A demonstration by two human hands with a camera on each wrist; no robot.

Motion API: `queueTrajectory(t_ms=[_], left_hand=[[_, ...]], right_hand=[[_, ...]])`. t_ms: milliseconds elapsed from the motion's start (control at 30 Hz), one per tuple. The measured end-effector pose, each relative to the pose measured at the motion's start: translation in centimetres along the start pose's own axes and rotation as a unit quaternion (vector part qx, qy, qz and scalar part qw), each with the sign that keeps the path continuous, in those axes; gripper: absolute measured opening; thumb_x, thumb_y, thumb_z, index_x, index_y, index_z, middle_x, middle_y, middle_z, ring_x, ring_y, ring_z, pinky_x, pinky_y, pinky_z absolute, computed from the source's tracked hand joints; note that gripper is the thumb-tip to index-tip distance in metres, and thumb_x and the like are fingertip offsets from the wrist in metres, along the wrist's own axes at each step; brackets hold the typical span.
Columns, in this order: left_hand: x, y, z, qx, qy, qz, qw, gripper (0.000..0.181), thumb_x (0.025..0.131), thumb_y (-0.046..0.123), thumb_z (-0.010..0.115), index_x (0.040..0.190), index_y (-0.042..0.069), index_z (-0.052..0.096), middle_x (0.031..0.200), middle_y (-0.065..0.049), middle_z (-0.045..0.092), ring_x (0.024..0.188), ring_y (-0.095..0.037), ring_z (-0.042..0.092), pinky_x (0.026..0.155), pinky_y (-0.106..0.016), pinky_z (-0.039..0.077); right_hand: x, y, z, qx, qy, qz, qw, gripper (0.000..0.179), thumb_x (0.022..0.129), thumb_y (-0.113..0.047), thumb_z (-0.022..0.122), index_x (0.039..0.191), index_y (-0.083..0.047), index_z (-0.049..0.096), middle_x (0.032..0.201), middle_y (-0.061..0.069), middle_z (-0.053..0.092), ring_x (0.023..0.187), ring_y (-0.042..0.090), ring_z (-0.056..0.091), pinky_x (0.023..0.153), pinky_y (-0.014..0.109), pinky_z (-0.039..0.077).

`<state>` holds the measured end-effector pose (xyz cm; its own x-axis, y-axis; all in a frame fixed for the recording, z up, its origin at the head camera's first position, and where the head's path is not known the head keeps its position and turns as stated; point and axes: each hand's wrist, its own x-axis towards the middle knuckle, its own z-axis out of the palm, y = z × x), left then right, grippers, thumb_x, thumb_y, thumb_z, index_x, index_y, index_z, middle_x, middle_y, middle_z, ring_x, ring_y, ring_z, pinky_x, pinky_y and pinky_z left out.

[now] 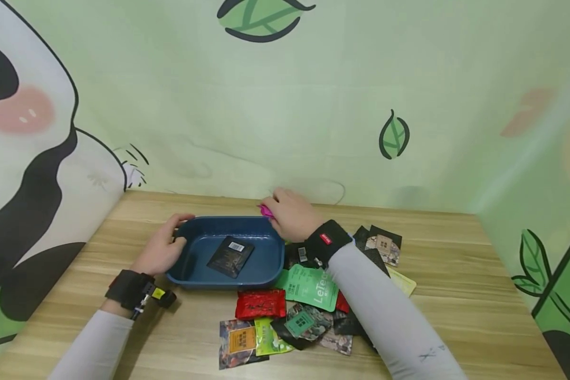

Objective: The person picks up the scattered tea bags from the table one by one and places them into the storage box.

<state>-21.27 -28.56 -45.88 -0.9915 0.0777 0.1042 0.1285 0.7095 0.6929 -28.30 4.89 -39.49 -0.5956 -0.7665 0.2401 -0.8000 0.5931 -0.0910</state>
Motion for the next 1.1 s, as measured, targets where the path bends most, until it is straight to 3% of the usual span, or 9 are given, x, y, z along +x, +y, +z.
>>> queueTrajectory(t_ms=[167, 400, 500, 567, 667, 767, 1100], left_hand=[[0.1, 0.0, 0.0, 0.0, 0.001, 0.002, 1.0, 0.052, 0.096, 0.014, 0.044, 0.149, 0.017, 0.042, 0.147, -0.017, 0.047, 0.129, -0.034, 0.047, 0.104, -0.057, 0.037], [0.2, -0.1, 0.1, -0.004, 0.001, 0.006, 1.0, 0.052, 0.096, 0.013, 0.044, 0.148, 0.016, 0.042, 0.146, -0.018, 0.048, 0.125, -0.034, 0.049, 0.103, -0.057, 0.038], [0.1, -0.1, 0.1, -0.007, -0.001, 0.002, 1.0, 0.052, 0.096, 0.013, 0.044, 0.148, 0.016, 0.042, 0.146, -0.018, 0.048, 0.125, -0.035, 0.049, 0.103, -0.058, 0.037], [0.1, 0.0, 0.0, -0.007, -0.002, 0.0, 1.0, 0.052, 0.096, 0.013, 0.043, 0.148, 0.016, 0.042, 0.146, -0.018, 0.048, 0.126, -0.035, 0.049, 0.104, -0.058, 0.037], [0.1, 0.1, 0.0, -0.004, 0.0, 0.0, 1.0, 0.052, 0.096, 0.013, 0.044, 0.148, 0.016, 0.043, 0.145, -0.018, 0.049, 0.125, -0.035, 0.05, 0.103, -0.056, 0.038], [0.1, 0.1, 0.1, -0.003, 0.001, 0.003, 1.0, 0.052, 0.095, 0.013, 0.044, 0.148, 0.015, 0.043, 0.144, -0.019, 0.049, 0.123, -0.034, 0.05, 0.102, -0.055, 0.039], [0.2, -0.1, 0.0, -0.003, -0.005, 0.0, 1.0, 0.053, 0.096, 0.013, 0.043, 0.149, 0.017, 0.041, 0.145, -0.018, 0.048, 0.121, -0.033, 0.05, 0.099, -0.053, 0.04]], right_hand=[[1.6, -3.5, -0.5, -0.006, -0.005, -0.042, 0.9991, 0.045, 0.096, -0.027, 0.054, 0.138, -0.01, 0.056, 0.103, 0.004, 0.05, 0.089, 0.017, 0.045, 0.077, 0.029, 0.04], [2.9, -6.8, 0.1, -0.016, -0.029, -0.054, 0.998, 0.049, 0.096, -0.031, 0.055, 0.142, -0.014, 0.053, 0.11, 0.002, 0.049, 0.095, 0.013, 0.046, 0.083, 0.025, 0.041], [3.1, -7.7, 0.4, 0.002, -0.056, -0.045, 0.9974, 0.064, 0.094, -0.044, 0.056, 0.15, -0.015, 0.045, 0.118, 0.004, 0.05, 0.1, 0.015, 0.048, 0.086, 0.027, 0.042], [2.9, -8.1, 0.6, 0.018, -0.08, -0.027, 0.9962, 0.082, 0.09, -0.059, 0.054, 0.157, -0.016, 0.035, 0.134, 0.006, 0.048, 0.116, 0.018, 0.048, 0.098, 0.032, 0.041], [2.4, -8.0, 0.7, 0.036, -0.105, -0.004, 0.9938, 0.105, 0.081, -0.078, 0.045, 0.163, -0.02, 0.017, 0.159, 0.009, 0.029, 0.143, 0.025, 0.03, 0.114, 0.044, 0.027], [1.6, -7.3, 0.7, 0.047, -0.11, 0.0, 0.9929, 0.11, 0.078, -0.083, 0.042, 0.164, -0.021, 0.01, 0.167, 0.008, 0.013, 0.152, 0.027, 0.01, 0.118, 0.049, 0.015], [-3.9, -3.7, 0.2, 0.038, -0.093, 0.018, 0.9948, 0.107, 0.082, -0.08, 0.043, 0.163, -0.015, 0.015, 0.168, 0.007, 0.01, 0.152, 0.029, 0.011, 0.119, 0.044, 0.012]])
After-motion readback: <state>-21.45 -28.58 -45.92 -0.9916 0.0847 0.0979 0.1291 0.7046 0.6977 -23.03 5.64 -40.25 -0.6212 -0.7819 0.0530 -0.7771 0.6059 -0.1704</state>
